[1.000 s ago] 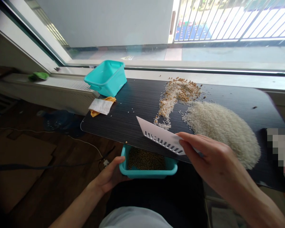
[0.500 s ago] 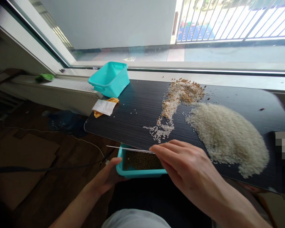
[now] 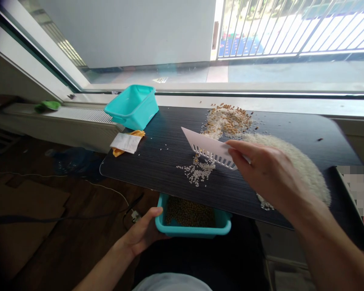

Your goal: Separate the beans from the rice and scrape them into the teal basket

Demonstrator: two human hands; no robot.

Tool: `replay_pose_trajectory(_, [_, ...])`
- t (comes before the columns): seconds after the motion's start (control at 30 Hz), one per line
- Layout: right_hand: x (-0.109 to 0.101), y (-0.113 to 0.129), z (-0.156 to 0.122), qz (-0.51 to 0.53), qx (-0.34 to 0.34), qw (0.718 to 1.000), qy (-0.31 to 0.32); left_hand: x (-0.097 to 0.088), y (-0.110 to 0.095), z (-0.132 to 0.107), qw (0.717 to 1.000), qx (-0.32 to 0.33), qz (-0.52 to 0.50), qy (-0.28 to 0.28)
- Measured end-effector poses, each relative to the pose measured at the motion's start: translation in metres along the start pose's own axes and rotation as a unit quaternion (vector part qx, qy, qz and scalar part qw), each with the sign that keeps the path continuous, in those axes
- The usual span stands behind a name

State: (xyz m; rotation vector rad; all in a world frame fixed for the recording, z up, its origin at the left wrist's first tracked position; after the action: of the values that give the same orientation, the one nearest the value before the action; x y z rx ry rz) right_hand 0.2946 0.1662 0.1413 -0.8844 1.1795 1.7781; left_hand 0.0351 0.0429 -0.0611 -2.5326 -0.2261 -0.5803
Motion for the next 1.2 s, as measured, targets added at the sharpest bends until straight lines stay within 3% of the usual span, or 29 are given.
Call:
replay_pose_trajectory(0.13, [0.000, 0.009, -0.005, 0.016, -0.027, 0.999, 0.014, 0.003, -0.001, 0.000, 1.000, 0.000, 0.001, 0.006])
replay_pose_trajectory(0.33, [-0.003, -0.002, -0.016, 0.037, 0.001, 0.999, 0.001, 0.003, -0.003, 0.001, 1.000, -0.001, 0.011, 0.005])
replay_pose_trajectory(0.57, [-0.002, 0.010, -0.023, 0.049, -0.064, 0.997, -0.006, -0.001, 0.000, 0.002, 1.000, -0.002, 0.010, 0.003])
replay_pose_trajectory(0.7, [0.001, 0.007, -0.032, 0.087, -0.061, 0.994, 0.016, 0.002, -0.002, 0.000, 1.000, 0.002, 0.010, 0.014])
replay_pose_trajectory(0.9, [0.000, 0.000, -0.033, 0.078, -0.029, 0.997, 0.001, 0.003, -0.004, -0.001, 1.000, 0.011, 0.008, 0.002])
replay_pose_trajectory(1.2, [0.006, 0.026, -0.026, 0.088, -0.079, 0.993, 0.025, 0.003, -0.005, 0.000, 1.000, 0.021, -0.006, 0.005])
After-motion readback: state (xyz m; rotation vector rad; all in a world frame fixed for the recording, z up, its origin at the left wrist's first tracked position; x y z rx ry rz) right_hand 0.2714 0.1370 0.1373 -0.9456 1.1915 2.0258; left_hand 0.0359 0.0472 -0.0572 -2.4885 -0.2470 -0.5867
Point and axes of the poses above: each hand's wrist, its own z-axis towards the middle knuckle, its own x-axis out of the palm, y = z × x, the point moved 7 cm from there along z, towards the middle knuckle, and after that the axes turned 5 degrees about z, right-handed, at the moved point
